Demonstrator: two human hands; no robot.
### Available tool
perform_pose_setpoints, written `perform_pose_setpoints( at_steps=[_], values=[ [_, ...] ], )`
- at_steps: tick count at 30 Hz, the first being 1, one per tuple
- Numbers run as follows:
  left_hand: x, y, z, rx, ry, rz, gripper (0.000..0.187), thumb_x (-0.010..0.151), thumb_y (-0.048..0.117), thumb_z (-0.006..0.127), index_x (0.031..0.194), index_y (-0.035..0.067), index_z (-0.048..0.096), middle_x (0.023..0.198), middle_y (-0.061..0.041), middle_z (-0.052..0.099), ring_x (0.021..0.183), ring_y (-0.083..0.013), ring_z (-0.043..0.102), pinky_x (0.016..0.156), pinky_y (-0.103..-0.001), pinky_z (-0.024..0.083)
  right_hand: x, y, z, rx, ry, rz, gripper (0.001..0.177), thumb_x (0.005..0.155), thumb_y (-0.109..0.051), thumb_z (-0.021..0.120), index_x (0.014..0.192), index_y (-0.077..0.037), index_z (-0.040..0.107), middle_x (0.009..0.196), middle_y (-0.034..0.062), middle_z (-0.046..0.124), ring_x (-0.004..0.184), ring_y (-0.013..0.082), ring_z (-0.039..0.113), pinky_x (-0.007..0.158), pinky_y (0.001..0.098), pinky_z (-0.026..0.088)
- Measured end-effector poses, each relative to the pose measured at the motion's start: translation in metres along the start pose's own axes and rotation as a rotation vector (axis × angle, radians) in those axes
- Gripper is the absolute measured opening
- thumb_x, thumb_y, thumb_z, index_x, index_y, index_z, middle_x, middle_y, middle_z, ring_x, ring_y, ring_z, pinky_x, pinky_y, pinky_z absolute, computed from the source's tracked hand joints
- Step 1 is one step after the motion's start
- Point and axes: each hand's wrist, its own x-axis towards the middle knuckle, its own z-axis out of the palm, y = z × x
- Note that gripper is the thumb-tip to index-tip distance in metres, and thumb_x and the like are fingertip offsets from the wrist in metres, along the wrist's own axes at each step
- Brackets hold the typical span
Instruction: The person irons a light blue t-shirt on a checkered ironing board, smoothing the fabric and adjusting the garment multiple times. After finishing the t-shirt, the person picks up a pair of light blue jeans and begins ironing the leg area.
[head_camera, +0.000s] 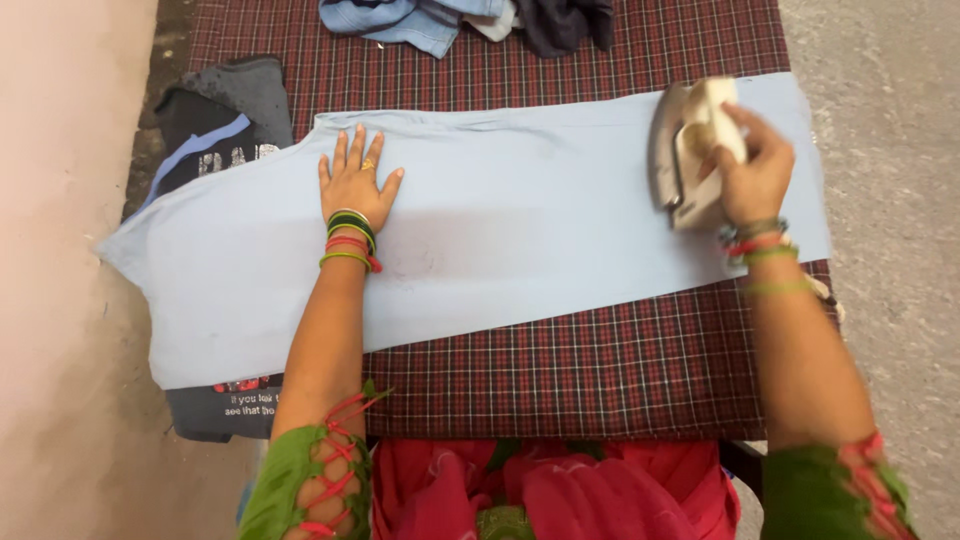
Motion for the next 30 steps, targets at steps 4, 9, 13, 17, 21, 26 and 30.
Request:
perform_pose_setpoints(
  at_steps=[4,9,13,17,21,26,30],
  values=[
    [0.002,0.001,-0.001,0.001,0.005,-0.001,0.069,0.097,0.053,0.054,0.157,0.022,0.044,0.168,-0.005,0.028,0.155,-0.0284,0.02,0.124,-0.057,0.012,0.059,0.038,-0.001,0.266,0.08,0.094,0.053,0.09,0.008,0.058,0.142,0.0,0.064,0.103,0.017,0.074,0.075,0.0193,0.075,0.068,0.0293,0.062],
    [-0.001,-0.002,0.002,-0.009,-0.003,-0.003,0.069,0.097,0.054,0.052,0.157,0.021,0.045,0.169,-0.005,0.027,0.156,-0.0284,0.02,0.124,-0.057,0.012,0.065,0.051,-0.002,0.237,0.163,0.052,0.05,0.088,0.008,0.063,0.137,0.002,0.064,0.11,0.0165,0.073,0.071,0.0194,0.075,0.061,0.0306,0.062],
    [-0.001,-0.005,0.009,-0.015,0.023,0.034,0.069,0.1,0.055,0.049,0.158,0.017,0.043,0.17,-0.008,0.026,0.157,-0.0303,0.018,0.123,-0.059,0.011,0.012,0.033,-0.028,0.281,0.035,0.115,0.052,0.089,0.007,0.062,0.141,0.001,0.065,0.1,0.0164,0.072,0.074,0.0175,0.071,0.066,0.0292,0.058],
    [-0.028,-0.002,0.018,-0.015,0.06,0.06,0.069,0.103,0.051,0.046,0.161,0.014,0.04,0.17,-0.013,0.026,0.156,-0.0335,0.018,0.122,-0.061,0.012,-0.06,-0.001,-0.068,0.167,-0.065,0.085,0.047,0.095,0.002,0.069,0.142,0.002,0.063,0.104,0.0131,0.073,0.082,0.0159,0.07,0.073,0.0264,0.056],
    [-0.063,0.006,0.009,-0.004,0.074,0.081,0.069,0.101,0.047,0.048,0.16,0.012,0.041,0.169,-0.016,0.03,0.157,-0.0351,0.021,0.123,-0.061,0.014,-0.089,-0.019,-0.087,0.192,-0.029,0.196,0.05,0.092,0.003,0.064,0.142,0.002,0.062,0.097,0.013,0.072,0.075,0.0161,0.07,0.069,0.0269,0.057],
    [-0.064,0.02,-0.004,-0.013,0.085,0.058,0.068,0.099,0.045,0.052,0.158,0.012,0.044,0.168,-0.016,0.033,0.155,-0.0359,0.024,0.122,-0.061,0.015,-0.049,0.015,-0.082,0.167,0.059,0.082,0.053,0.092,0.008,0.062,0.144,0.004,0.064,0.108,0.0157,0.073,0.084,0.0168,0.071,0.077,0.0276,0.059],
    [-0.064,0.023,-0.009,-0.022,0.098,0.059,0.067,0.098,0.044,0.053,0.157,0.012,0.046,0.167,-0.016,0.034,0.155,-0.0352,0.024,0.122,-0.06,0.015,0.016,0.049,-0.068,0.207,0.136,0.091,0.051,0.091,0.007,0.066,0.142,0.003,0.064,0.111,0.0181,0.073,0.08,0.0191,0.073,0.07,0.0291,0.06]
  ],
)
